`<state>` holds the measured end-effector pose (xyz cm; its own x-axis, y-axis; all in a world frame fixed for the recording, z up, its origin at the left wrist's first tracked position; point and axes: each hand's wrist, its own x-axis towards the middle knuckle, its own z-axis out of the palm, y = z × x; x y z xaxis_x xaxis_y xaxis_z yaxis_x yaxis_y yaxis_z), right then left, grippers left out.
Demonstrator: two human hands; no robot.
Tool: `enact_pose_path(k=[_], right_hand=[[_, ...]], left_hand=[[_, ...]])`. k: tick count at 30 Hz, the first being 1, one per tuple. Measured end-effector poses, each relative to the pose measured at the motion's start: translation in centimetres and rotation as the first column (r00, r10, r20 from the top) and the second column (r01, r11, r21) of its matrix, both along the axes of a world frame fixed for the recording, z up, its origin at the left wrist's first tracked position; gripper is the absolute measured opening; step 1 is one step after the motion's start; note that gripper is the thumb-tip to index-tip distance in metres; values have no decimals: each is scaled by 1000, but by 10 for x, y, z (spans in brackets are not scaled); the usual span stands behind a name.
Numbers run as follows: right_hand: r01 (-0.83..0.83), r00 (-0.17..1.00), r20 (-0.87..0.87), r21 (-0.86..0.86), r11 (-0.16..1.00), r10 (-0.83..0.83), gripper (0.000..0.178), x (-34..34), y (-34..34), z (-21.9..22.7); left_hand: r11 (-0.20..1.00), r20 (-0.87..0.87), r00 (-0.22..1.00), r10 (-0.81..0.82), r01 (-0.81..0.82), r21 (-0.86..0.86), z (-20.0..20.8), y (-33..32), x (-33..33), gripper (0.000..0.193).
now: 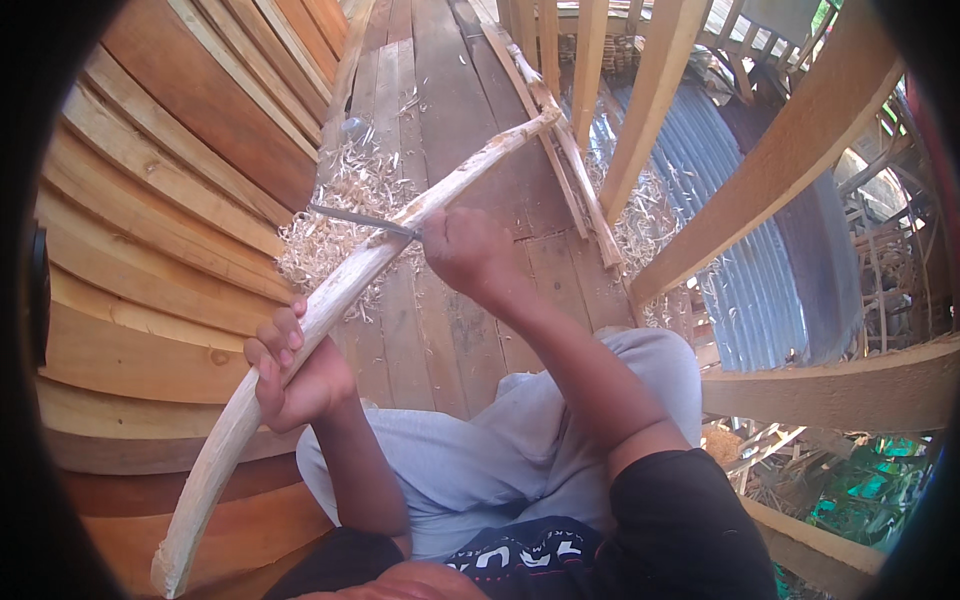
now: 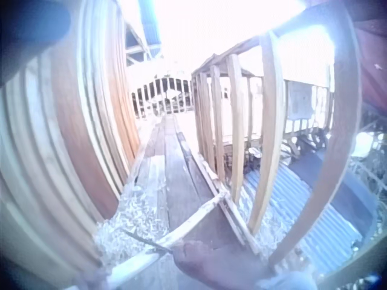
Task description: The person sits on a wooden floor and uses a knife to shave and shape a long, curved piece of wood. They hold the wood with one hand and scrape the surface with the other, producing wood shavings that accumulate on the floor.
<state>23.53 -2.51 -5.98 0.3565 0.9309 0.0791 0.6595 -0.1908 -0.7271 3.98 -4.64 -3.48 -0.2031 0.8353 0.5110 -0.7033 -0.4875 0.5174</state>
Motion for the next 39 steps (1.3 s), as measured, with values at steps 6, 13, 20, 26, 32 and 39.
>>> enact_pose_path(k=[6,13,20,26,32,39], right_hand=[[72,993,90,72,995,-78,50,14,17,-28],[354,934,32,41,934,-355,50,98,45,-110],[183,975,-87,-194,964,-202,59,66,40,-68],[79,986,-126,-217,973,-108,59,47,26,-33],[31,994,-100,-213,977,-53,62,34,20,-23],[31,990,-127,-210,977,-59,64,36,18,-13]], left_hand=[[1000,-25,1000,4,-3,23,-20,18,8,15],[983,-81,991,-107,118,141,-11,18,-7,18],[993,43,999,33,-38,115,4,17,-31,19],[984,18,1000,7,-11,176,30,4,-68,17],[971,-28,999,-19,25,238,38,-5,-78,19],[974,49,999,-17,5,228,32,-3,-68,22]])
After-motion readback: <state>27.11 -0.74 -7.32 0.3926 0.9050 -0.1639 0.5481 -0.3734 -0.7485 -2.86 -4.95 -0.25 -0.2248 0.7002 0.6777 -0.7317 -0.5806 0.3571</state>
